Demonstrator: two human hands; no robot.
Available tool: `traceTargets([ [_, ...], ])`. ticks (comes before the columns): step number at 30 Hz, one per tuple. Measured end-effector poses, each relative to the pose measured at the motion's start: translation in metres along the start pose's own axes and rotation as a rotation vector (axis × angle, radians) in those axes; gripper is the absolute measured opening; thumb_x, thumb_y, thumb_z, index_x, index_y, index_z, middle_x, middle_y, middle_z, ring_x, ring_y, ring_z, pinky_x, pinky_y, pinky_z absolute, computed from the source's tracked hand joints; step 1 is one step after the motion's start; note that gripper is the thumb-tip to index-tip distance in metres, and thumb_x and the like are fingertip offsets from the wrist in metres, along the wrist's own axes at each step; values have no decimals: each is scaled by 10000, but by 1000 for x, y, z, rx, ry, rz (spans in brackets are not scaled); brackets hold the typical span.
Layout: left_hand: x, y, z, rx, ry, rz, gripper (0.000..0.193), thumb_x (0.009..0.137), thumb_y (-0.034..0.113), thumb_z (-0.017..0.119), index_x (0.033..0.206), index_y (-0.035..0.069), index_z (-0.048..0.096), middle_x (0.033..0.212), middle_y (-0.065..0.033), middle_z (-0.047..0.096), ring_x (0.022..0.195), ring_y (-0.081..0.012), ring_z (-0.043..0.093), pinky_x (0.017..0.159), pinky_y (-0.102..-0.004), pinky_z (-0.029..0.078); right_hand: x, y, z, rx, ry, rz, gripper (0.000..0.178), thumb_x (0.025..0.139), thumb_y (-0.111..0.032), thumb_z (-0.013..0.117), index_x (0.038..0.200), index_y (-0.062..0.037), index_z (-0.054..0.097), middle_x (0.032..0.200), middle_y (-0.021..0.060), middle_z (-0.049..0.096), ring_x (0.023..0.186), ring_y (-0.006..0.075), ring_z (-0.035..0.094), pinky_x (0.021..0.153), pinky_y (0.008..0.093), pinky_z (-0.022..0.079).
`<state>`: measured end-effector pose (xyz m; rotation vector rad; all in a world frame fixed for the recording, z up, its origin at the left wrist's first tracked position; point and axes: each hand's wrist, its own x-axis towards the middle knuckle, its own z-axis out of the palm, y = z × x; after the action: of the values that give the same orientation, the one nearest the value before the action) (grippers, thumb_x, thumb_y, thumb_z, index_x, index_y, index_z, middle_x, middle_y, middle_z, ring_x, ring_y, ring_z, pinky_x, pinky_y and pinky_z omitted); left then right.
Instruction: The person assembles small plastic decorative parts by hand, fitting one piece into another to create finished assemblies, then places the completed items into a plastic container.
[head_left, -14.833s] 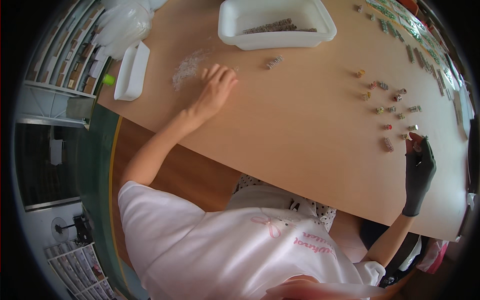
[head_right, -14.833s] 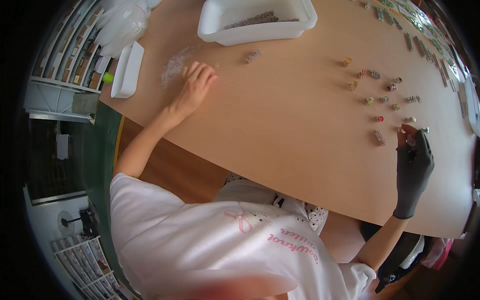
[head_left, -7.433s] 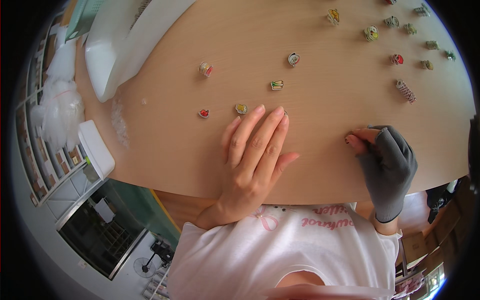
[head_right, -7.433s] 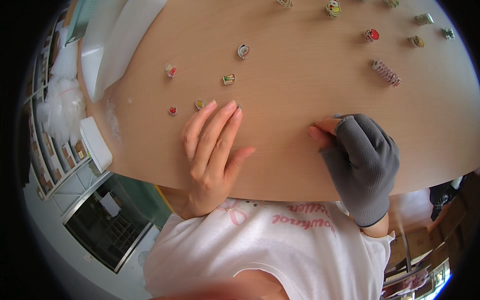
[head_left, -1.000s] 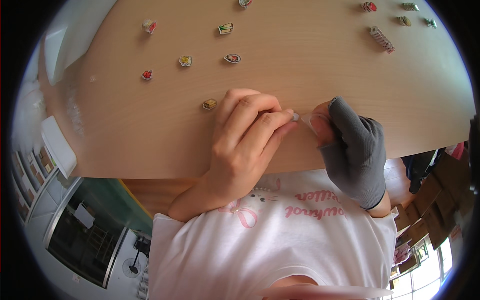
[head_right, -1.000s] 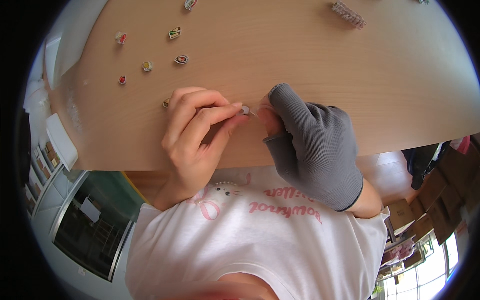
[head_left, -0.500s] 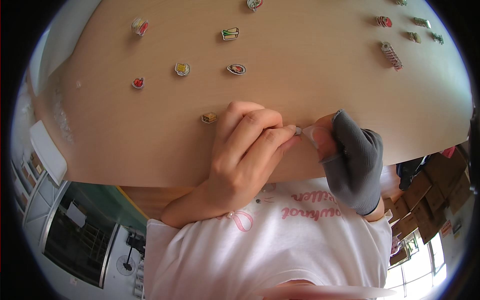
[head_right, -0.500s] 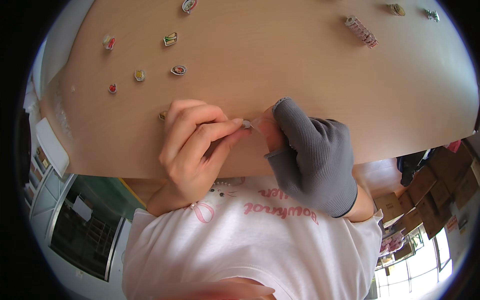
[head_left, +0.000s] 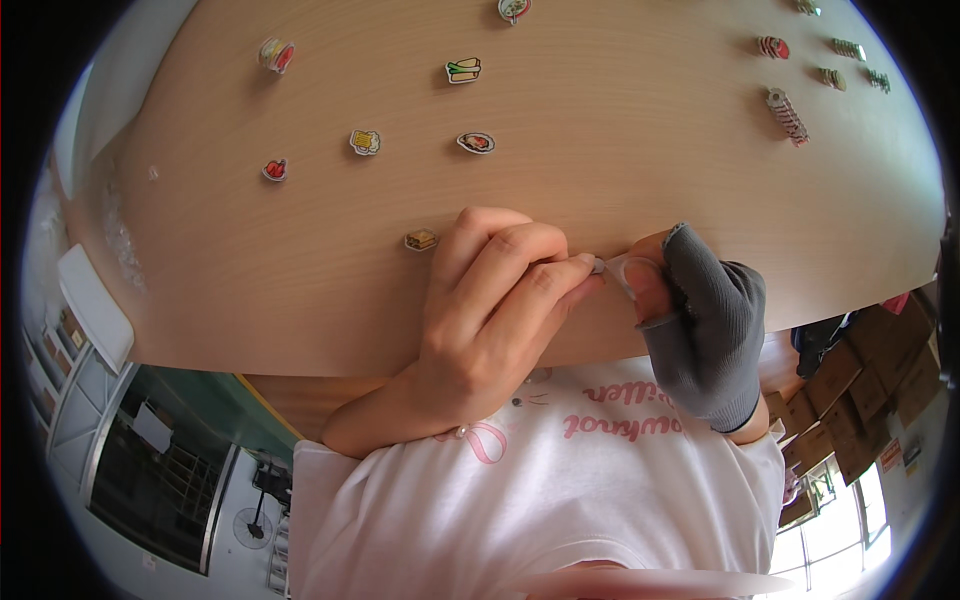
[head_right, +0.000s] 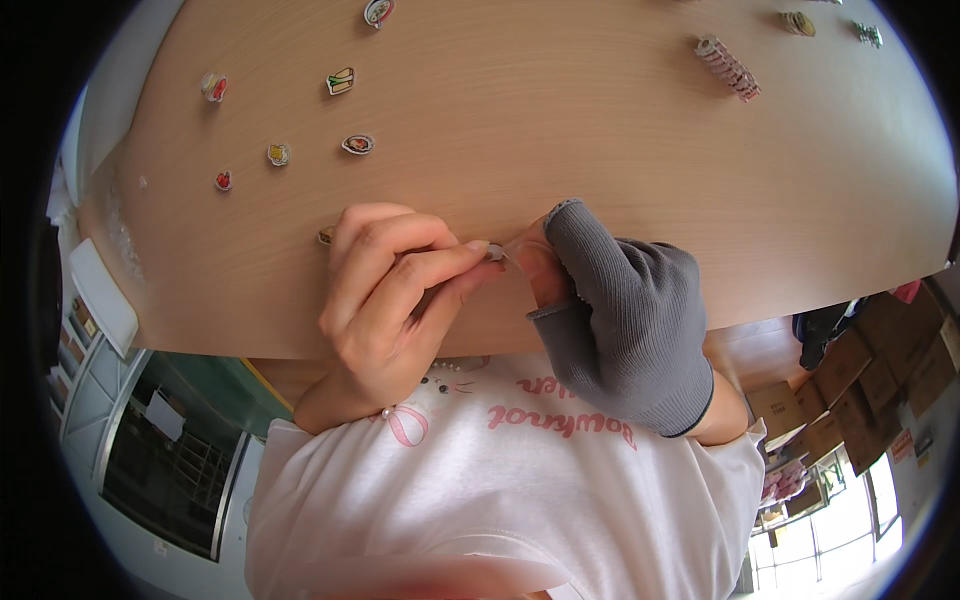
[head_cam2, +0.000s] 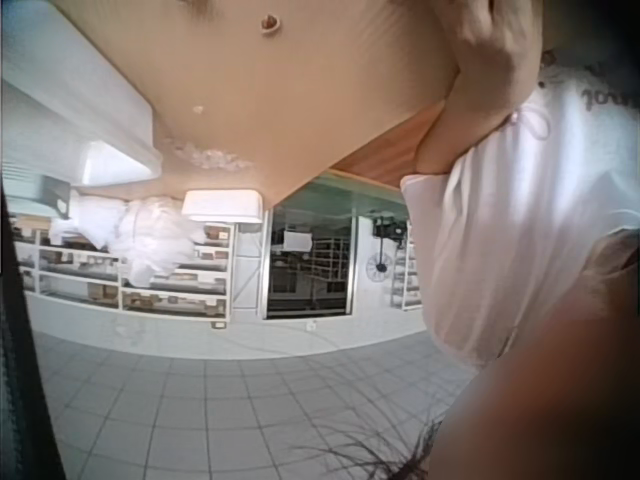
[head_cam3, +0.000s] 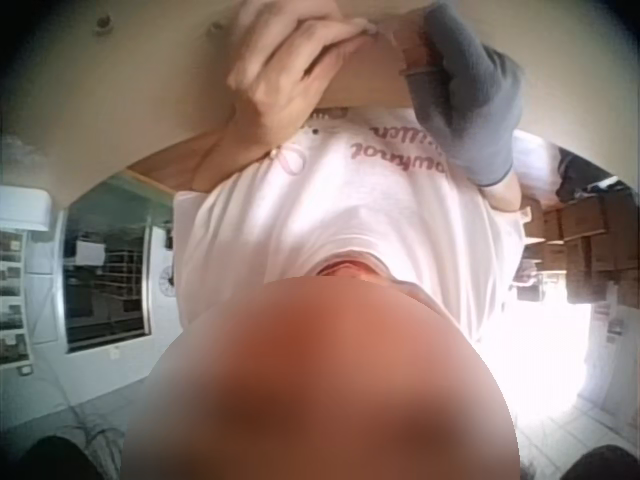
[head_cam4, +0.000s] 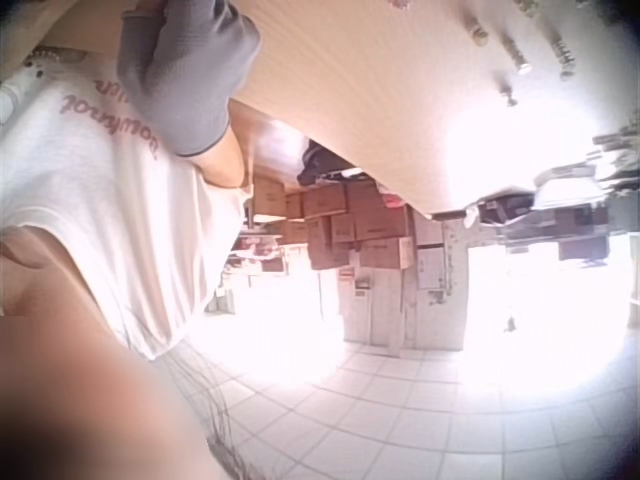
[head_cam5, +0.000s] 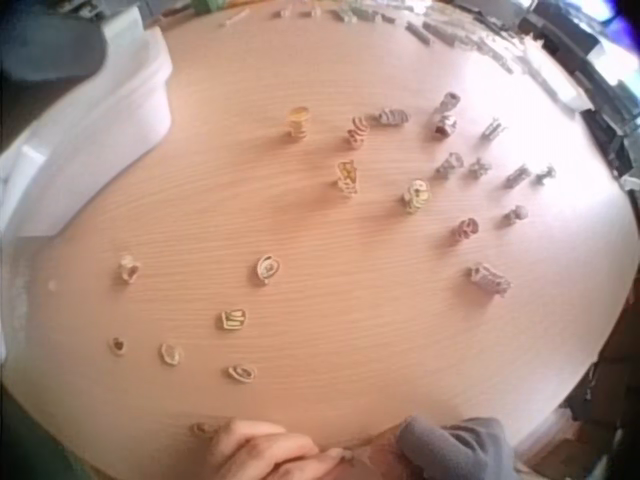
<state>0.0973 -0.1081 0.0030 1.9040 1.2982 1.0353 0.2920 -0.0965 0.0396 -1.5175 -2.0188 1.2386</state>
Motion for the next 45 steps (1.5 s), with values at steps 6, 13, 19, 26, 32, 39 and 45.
traceTargets([
  [6, 1, -1, 0, -3, 6, 0, 353, 575, -68, 874, 885, -4, 716, 883, -65, 635, 804, -240, 581, 630, -348, 463, 0, -4, 2, -69, 1, 18, 189, 841, -15, 700, 1001, -25, 599, 601, 110, 558, 494, 316, 570, 480, 385, 428],
  [13, 1, 2, 2, 21, -5, -13, 350, 567, -79, 864, 873, -11, 709, 882, -66, 635, 802, -244, 579, 631, -353, 461, 11, -14, -4, -69, -35, 77, 100, 895, 16, 641, 823, -10, 577, 611, 123, 501, 489, 278, 494, 512, 327, 401],
  [19, 3, 3, 7, 21, 9, -3, 337, 564, -90, 854, 854, -13, 701, 880, -69, 628, 805, -244, 578, 625, -351, 460, 20, -3, -16, -25, -125, -4, 87, 884, 27, 634, 831, -7, 575, 617, 122, 482, 493, 297, 455, 505, 340, 383],
  [26, -1, -4, 9, 45, 21, 30, 272, 657, -29, 835, 882, 12, 688, 909, -52, 611, 851, -241, 578, 700, -370, 474, 21, 11, -25, 274, -180, 93, 99, 957, -55, 605, 879, -3, 574, 614, 59, 542, 517, 131, 514, 497, 282, 416],
  [32, -3, -5, 9, 88, 44, 94, 250, 700, -27, 821, 904, 15, 683, 914, -56, 631, 860, -245, 601, 708, -370, 489, -5, 0, -4, 268, 157, 155, 179, 963, 6, 554, 1094, 9, 676, 719, 59, 639, 592, 111, 586, 577, 255, 487],
  [39, -4, -1, 9, 220, 125, 228, 286, 745, -113, 806, 991, -31, 687, 845, -104, 696, 742, -252, 668, 592, -330, 534, -13, 3, 21, -327, 309, -226, 546, 722, -62, 724, 1264, -100, 665, 899, 37, 682, 742, 210, 656, 656, 341, 528],
  [45, -6, 1, 9, 90, 123, 147, 285, 783, -88, 757, 1050, -43, 668, 865, -114, 685, 829, -272, 681, 684, -343, 553, -8, 0, 31, -379, 359, -259, 353, 742, -97, 753, 1087, -104, 681, 785, 6, 605, 684, 213, 619, 600, 355, 494],
])
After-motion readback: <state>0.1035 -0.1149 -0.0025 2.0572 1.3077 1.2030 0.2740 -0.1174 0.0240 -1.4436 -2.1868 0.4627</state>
